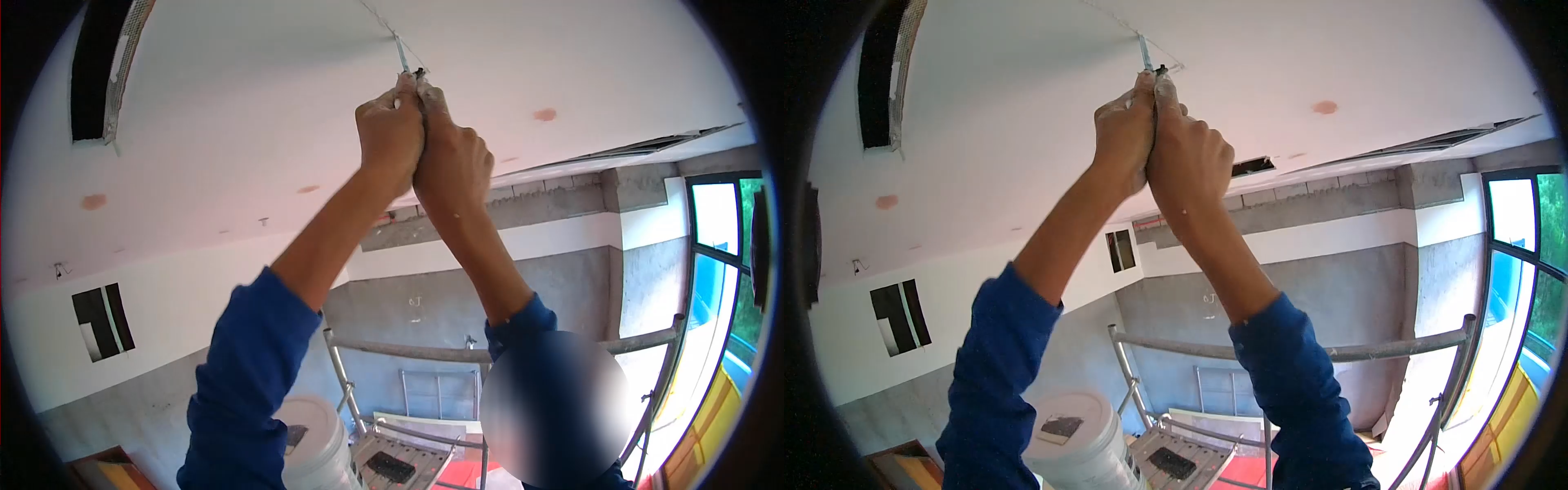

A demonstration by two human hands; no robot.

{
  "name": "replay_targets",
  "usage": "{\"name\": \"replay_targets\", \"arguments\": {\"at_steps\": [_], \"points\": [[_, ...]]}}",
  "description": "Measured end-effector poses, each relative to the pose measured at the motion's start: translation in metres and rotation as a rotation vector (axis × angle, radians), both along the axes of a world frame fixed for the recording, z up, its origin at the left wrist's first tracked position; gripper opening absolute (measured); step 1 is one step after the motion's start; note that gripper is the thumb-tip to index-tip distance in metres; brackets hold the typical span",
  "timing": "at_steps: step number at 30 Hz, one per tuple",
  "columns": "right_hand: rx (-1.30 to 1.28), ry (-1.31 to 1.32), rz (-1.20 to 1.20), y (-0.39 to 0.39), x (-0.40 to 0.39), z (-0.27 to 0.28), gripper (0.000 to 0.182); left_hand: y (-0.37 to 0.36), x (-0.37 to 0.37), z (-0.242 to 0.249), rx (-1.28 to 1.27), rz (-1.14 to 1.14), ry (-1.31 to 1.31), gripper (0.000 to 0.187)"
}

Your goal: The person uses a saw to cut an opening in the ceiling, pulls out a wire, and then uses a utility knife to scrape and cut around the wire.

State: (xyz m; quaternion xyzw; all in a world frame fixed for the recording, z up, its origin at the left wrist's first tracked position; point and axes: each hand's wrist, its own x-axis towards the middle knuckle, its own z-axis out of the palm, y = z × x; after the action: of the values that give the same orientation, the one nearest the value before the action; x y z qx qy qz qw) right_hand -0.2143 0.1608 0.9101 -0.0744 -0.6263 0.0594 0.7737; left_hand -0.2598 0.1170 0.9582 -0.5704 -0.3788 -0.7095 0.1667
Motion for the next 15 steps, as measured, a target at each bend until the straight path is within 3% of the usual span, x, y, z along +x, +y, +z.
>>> {"name": "replay_targets", "arguments": {"at_steps": [4, 7, 8, 10, 15], "points": [[0.032, 0.020, 0.036, 0.000, 0.031, -0.022, 0.036, -0.016, 0.036, -0.026, -0.048, 0.011, -0.125, 0.045], [0.151, 0.086, 0.061, 0.012, 0.029, 0.006, 0.033, -0.011, 0.029, 0.007, -0.046, 0.201, 0.010, 0.036], [0.113, 0.071, 0.037, 0.011, 0.026, 0.022, 0.032, -0.010, 0.035, 0.023, -0.009, 0.011, -0.110, 0.037], [0.046, 0.055, -0.007, 0.000, 0.022, 0.054, 0.032, -0.014, 0.032, 0.050, -0.054, -0.128, -0.126, 0.039], [0.011, -0.024, 0.119, 0.008, 0.029, -0.006, 0.030, -0.008, 0.026, -0.009, -0.073, 0.030, -0.100, 0.034]]}}
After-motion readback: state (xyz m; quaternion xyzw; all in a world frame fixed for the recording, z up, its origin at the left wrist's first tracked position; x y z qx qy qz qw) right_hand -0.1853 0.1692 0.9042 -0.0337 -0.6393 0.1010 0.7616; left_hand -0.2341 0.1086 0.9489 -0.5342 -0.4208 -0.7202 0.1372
